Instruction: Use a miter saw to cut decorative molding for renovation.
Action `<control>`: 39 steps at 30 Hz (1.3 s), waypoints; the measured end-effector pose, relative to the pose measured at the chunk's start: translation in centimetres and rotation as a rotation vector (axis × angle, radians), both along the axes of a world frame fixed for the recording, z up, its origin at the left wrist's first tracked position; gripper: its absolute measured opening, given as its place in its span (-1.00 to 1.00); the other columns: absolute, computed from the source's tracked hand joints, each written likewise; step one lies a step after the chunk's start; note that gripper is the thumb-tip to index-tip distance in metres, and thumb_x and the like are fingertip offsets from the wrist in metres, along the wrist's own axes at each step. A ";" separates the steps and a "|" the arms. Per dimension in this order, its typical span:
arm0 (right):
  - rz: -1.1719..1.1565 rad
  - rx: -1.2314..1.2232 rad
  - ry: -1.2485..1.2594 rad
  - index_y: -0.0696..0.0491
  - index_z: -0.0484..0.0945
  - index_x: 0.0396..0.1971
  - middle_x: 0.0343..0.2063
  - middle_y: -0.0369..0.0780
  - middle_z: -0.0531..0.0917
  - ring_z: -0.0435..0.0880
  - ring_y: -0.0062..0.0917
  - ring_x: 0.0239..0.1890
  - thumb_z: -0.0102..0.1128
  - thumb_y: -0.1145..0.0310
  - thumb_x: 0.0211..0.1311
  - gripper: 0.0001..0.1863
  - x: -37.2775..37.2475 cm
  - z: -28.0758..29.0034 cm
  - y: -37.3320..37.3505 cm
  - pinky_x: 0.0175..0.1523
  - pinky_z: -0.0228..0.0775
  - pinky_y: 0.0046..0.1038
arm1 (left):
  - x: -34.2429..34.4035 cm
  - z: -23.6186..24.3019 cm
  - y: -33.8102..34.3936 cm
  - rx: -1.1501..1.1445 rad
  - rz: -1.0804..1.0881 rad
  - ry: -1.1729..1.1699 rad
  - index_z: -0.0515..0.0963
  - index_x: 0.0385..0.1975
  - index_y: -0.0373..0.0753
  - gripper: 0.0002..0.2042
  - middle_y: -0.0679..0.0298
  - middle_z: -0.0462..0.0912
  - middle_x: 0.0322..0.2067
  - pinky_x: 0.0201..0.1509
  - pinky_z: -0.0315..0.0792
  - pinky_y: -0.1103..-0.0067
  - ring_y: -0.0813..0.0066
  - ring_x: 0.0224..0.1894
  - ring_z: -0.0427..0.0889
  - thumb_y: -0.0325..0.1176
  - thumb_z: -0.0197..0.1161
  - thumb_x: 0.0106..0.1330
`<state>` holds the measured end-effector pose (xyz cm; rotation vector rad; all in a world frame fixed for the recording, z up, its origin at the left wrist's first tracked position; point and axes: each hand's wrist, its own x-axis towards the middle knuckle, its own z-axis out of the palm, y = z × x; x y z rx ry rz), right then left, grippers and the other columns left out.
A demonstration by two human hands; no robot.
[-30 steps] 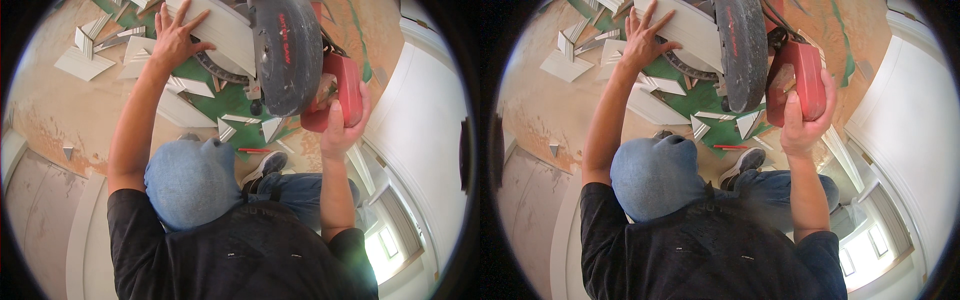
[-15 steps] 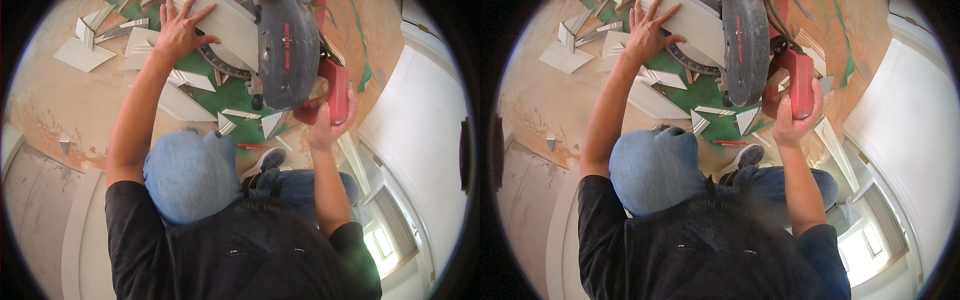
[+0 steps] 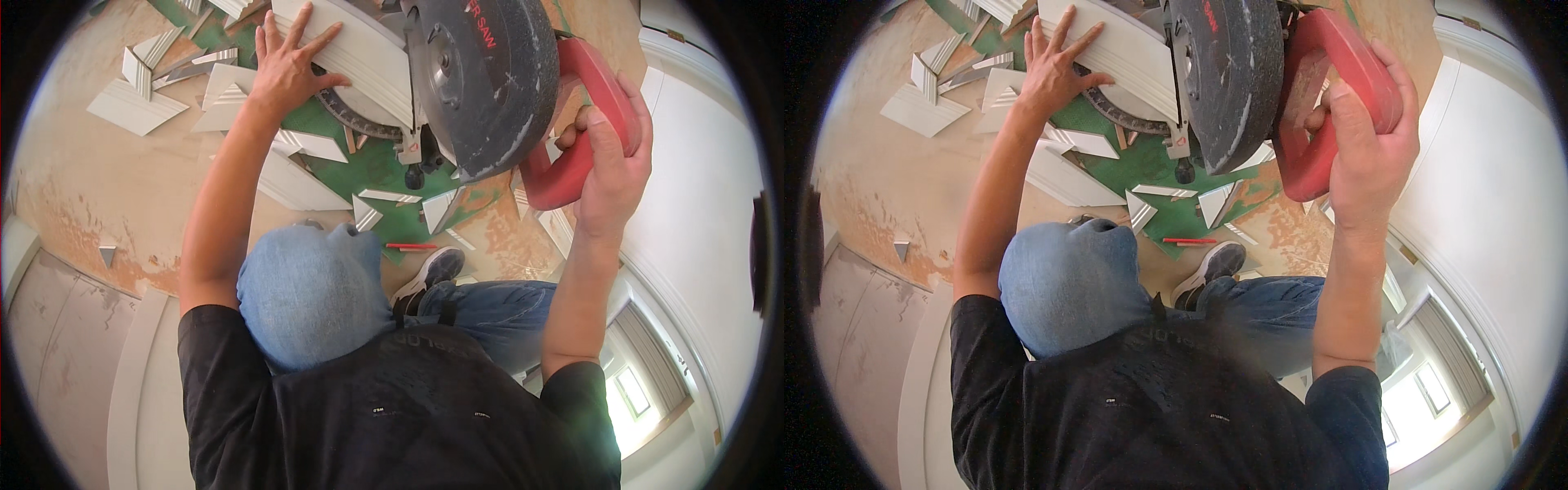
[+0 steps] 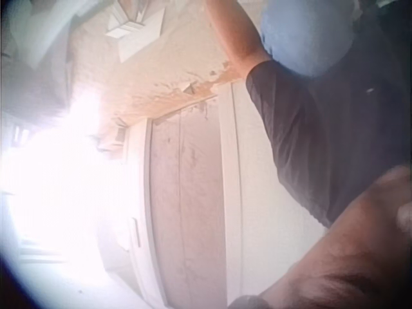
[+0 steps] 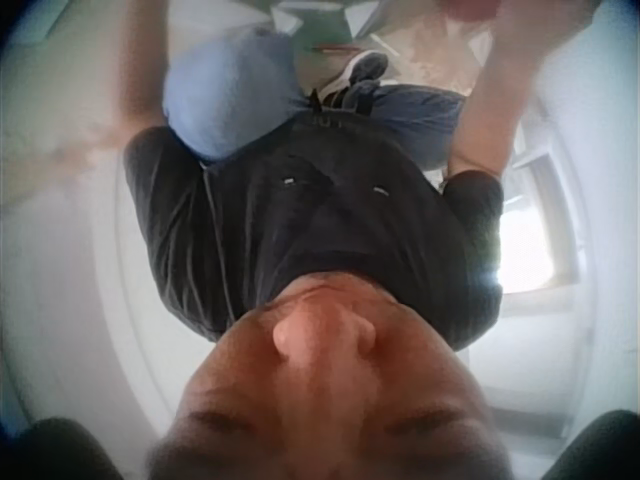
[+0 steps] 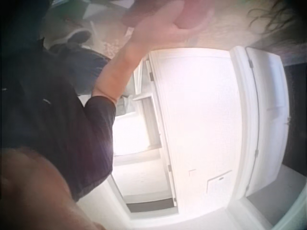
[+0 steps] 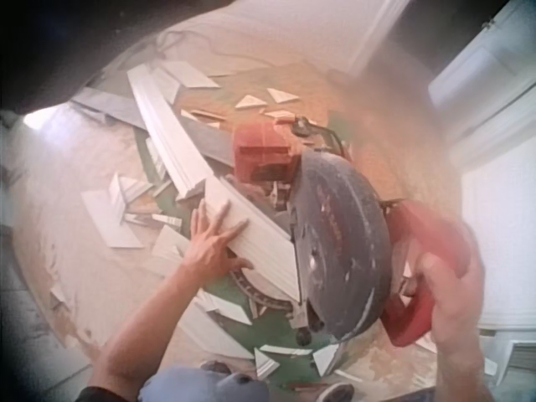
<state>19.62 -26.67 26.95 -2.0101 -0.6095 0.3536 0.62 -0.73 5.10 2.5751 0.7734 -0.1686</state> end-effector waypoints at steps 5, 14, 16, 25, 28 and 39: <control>-0.029 0.033 0.090 0.27 0.28 0.37 -0.32 -0.18 0.65 0.62 -0.56 -0.41 0.23 0.45 0.39 -0.39 -0.7 0.6 1.0 -0.24 0.57 -0.45 | 0.0 0.0 0.1 0.009 -0.013 0.006 0.42 0.45 0.18 -0.07 0.02 -0.02 0.59 0.62 -0.29 -0.16 -0.42 0.59 -0.30 0.24 0.57 -0.03; -0.057 0.045 0.071 0.23 0.35 0.35 -0.02 -0.13 0.68 0.68 -0.60 -0.22 0.28 0.47 0.35 -0.41 -1.6 -0.2 0.0 -0.06 0.59 -0.53 | 0.1 -0.3 0.1 0.027 -0.023 0.031 0.39 0.46 0.20 -0.05 0.03 -0.03 0.60 0.62 -0.30 -0.17 -0.44 0.58 -0.32 0.29 0.54 -0.02; -0.047 0.036 0.075 0.24 0.32 0.36 -0.15 -0.15 0.66 0.65 -0.57 -0.31 0.27 0.44 0.36 -0.39 -1.8 -0.3 -0.2 -0.14 0.58 -0.49 | 0.2 -0.3 0.2 0.031 -0.027 0.034 0.39 0.47 0.20 -0.05 0.03 -0.03 0.59 0.62 -0.30 -0.16 -0.44 0.58 -0.32 0.30 0.53 -0.01; 0.001 -0.013 -0.057 0.24 0.28 0.38 -0.25 -0.17 0.65 0.62 -0.55 -0.37 0.26 0.41 0.38 -0.37 -1.6 -1.7 -1.5 -0.20 0.57 -0.46 | 0.1 -0.4 0.2 0.034 -0.031 0.027 0.39 0.47 0.22 -0.05 0.03 -0.03 0.60 0.62 -0.30 -0.16 -0.45 0.58 -0.32 0.32 0.52 -0.02; 0.003 -0.023 -0.071 0.23 0.27 0.39 -0.25 -0.17 0.65 0.63 -0.55 -0.37 0.25 0.41 0.38 -0.37 -1.9 -2.0 -1.9 -0.20 0.57 -0.46 | 0.0 -0.4 0.1 0.030 -0.025 0.016 0.40 0.46 0.21 -0.05 0.02 -0.03 0.59 0.62 -0.29 -0.16 -0.45 0.58 -0.31 0.31 0.52 -0.02; 0.000 0.032 -0.074 0.19 0.26 0.40 -0.22 -0.15 0.64 0.64 -0.53 -0.32 0.24 0.45 0.39 -0.37 -2.8 -4.1 -3.7 -0.16 0.59 -0.43 | 0.2 -0.3 0.0 0.038 -0.027 0.022 0.41 0.45 0.20 -0.06 0.00 -0.03 0.59 0.62 -0.28 -0.16 -0.46 0.58 -0.30 0.29 0.54 -0.03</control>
